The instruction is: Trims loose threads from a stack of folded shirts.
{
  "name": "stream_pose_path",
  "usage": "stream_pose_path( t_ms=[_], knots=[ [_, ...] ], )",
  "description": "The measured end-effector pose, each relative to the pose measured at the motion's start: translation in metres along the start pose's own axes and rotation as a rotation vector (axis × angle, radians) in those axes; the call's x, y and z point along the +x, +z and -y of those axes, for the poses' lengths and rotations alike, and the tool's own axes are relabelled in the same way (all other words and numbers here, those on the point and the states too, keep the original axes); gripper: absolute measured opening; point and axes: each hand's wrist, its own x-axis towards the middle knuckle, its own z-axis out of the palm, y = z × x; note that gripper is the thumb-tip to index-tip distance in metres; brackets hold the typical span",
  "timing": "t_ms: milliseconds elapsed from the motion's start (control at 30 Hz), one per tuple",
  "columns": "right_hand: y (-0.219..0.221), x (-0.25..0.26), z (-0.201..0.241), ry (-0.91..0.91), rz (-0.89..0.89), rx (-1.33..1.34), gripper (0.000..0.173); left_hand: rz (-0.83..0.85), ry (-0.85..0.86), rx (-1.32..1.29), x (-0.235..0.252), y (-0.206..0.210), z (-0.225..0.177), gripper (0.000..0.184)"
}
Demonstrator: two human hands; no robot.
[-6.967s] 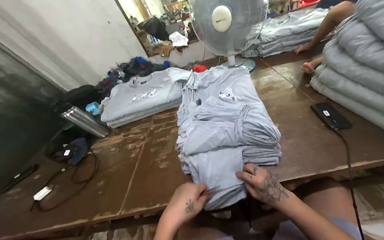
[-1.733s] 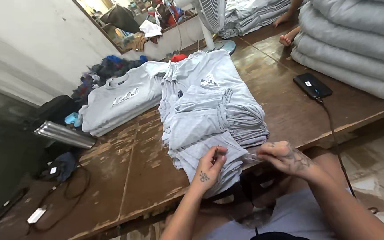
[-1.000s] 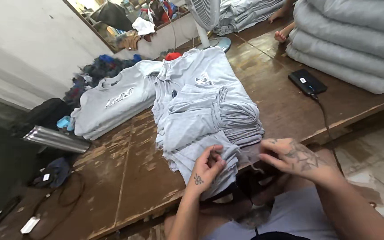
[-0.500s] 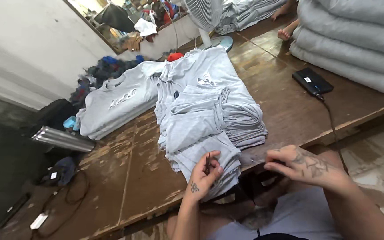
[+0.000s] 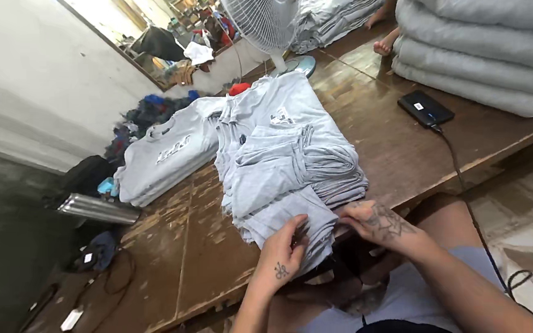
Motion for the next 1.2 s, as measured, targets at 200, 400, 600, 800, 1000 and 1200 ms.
stream_pose_path(
  t_ms=[200, 400, 600, 800, 1000, 1200],
  knots=[
    [-0.006, -0.009, 0.006, -0.176, -0.152, -0.072, 0.015, -0.073, 0.332, 0.366, 0.015, -0.018, -0.04, 0.027],
    [-0.008, -0.011, 0.015, -0.2, -0.226, -0.103, 0.021, -0.126, 0.457, 0.574, 0.03, -0.017, -0.045, 0.018],
    [-0.006, -0.011, 0.026, -0.278, -0.173, 0.17, 0.019, -0.159, 0.395, 0.594, 0.028, -0.012, -0.038, 0.022],
    [-0.011, -0.007, 0.018, -0.187, -0.11, 0.097, 0.057, -0.327, 0.104, 0.059, 0.008, -0.016, -0.004, 0.049],
    [0.027, 0.031, 0.003, -0.193, -0.203, 0.047, 0.015, -0.09, 0.031, -0.196, -0.007, -0.004, 0.016, 0.012],
    [-0.002, -0.006, -0.003, -0.145, 0.176, -0.015, 0.004, 0.178, -0.081, -0.067, -0.039, -0.031, 0.026, 0.024]
  ],
)
